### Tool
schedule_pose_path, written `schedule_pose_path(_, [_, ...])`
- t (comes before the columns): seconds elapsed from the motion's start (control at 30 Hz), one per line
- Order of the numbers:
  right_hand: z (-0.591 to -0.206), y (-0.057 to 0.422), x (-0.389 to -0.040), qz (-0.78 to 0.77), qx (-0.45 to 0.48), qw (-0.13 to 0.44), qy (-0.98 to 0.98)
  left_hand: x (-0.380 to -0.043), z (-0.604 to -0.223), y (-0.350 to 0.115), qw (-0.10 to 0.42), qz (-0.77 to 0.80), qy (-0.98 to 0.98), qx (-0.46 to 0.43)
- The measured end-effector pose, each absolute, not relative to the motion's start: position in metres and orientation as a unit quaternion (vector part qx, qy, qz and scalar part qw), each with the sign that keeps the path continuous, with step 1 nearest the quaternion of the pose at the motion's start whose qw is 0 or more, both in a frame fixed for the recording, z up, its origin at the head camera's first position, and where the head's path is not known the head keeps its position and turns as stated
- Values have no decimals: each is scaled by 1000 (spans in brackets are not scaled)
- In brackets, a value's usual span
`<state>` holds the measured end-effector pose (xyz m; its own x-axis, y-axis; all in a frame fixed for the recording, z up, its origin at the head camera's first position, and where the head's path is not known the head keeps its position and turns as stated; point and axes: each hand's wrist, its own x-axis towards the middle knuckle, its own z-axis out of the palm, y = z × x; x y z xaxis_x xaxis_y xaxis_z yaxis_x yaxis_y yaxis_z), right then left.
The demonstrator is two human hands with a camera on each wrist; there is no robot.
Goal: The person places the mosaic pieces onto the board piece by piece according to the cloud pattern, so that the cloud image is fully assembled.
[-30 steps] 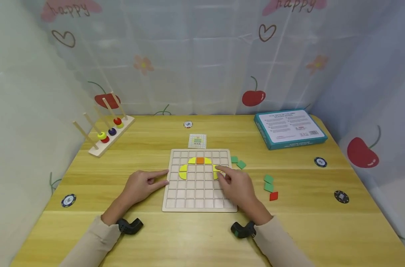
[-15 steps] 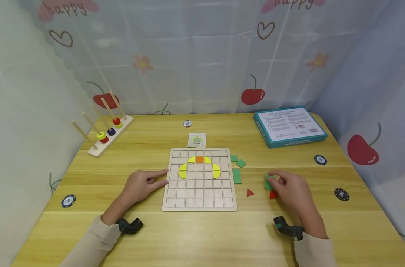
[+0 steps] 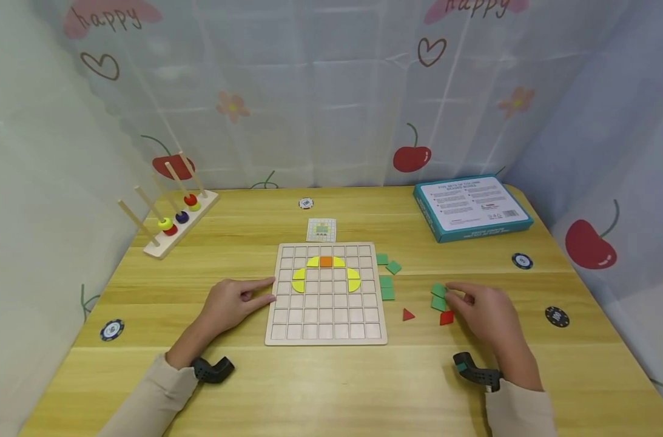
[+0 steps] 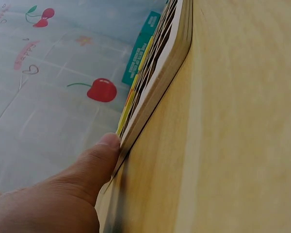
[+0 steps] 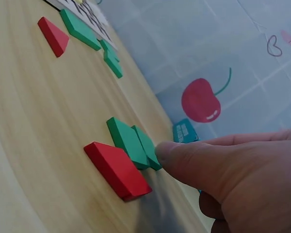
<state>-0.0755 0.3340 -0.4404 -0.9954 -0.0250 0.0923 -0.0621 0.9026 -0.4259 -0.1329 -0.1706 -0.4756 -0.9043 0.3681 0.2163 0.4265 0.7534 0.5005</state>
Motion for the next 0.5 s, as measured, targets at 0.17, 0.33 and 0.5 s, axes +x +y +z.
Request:
schedule_pose_path(0.17, [-443,331,-78,212,27,36,-976,-132,-475,-171,50,-280,-935,-211])
schedule_pose_path(0.33, [-444,328,-78,208,36,48,-976,-133,-475,-170,51,-277,-936,-210])
schedule_pose_path(0.5, [-447,328,-79,206,40,66,-975,-133,-475,-170,51,-275,-937,-210])
